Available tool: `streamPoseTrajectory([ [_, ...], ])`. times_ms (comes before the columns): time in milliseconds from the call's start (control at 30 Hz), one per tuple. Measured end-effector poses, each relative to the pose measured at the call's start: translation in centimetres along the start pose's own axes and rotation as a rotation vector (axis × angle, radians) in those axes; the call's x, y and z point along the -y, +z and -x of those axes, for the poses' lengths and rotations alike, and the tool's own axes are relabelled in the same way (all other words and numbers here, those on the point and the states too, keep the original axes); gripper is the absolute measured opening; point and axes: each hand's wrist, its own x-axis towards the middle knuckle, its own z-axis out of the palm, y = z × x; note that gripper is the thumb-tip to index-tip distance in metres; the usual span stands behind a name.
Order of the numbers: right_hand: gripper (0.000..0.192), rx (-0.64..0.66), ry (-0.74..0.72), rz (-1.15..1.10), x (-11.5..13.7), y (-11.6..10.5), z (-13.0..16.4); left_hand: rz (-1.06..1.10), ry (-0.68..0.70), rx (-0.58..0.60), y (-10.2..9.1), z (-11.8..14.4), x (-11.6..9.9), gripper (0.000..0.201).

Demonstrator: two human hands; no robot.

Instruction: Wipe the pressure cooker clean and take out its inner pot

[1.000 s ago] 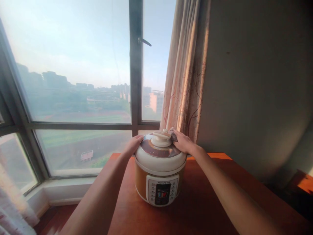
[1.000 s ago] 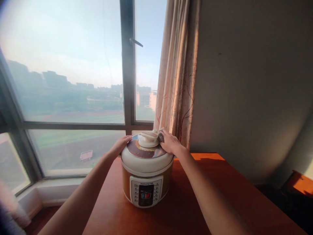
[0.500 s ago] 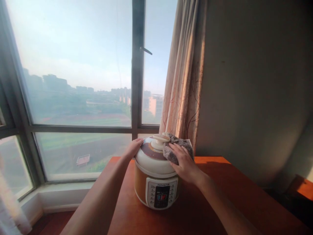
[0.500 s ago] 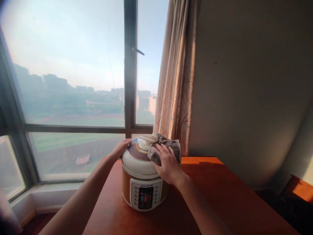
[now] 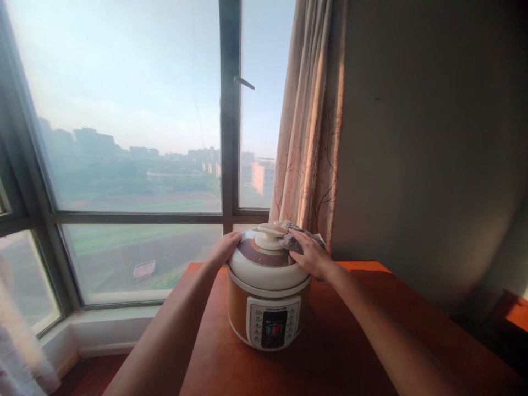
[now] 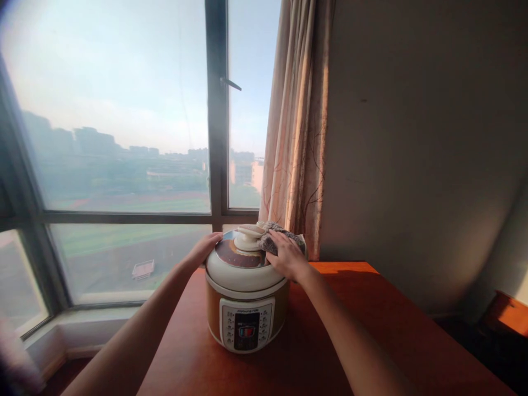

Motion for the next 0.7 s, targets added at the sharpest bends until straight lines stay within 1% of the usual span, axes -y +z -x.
streamPoseTrajectory([
  [133,0.061,0.075,0.017,0.018,-1.6,0.0,-2.8,0.035,-0.02,-0.005,-0.2,0.1,0.0,0.04],
  [267,0.056,0.069,0.022,-0.016,-3.2,0.5,-4.8,0.09,-0.028,0.01,-0.7,1.0,-0.3,0.054],
  [333,0.051,0.061,0.042,-0.015,-3.6,0.6,-5.4,0.088,-0.026,0.01,-0.9,1.3,-0.5,0.057],
  [433,0.044,0.053,0.082,0.01,-3.8,0.7,-5.8,0.031,-0.015,-0.021,-0.8,1.5,-0.8,0.055],
  [533,0.041,0.044,0.152,0.055,-3.7,0.5,-5.7,-0.049,-0.005,-0.048,-0.8,1.8,-1.1,0.052],
  [700,0.041,0.072,0.203,0.101,-3.0,0.3,-4.9,-0.124,0.01,-0.029,-1.0,2.6,-1.4,0.055],
])
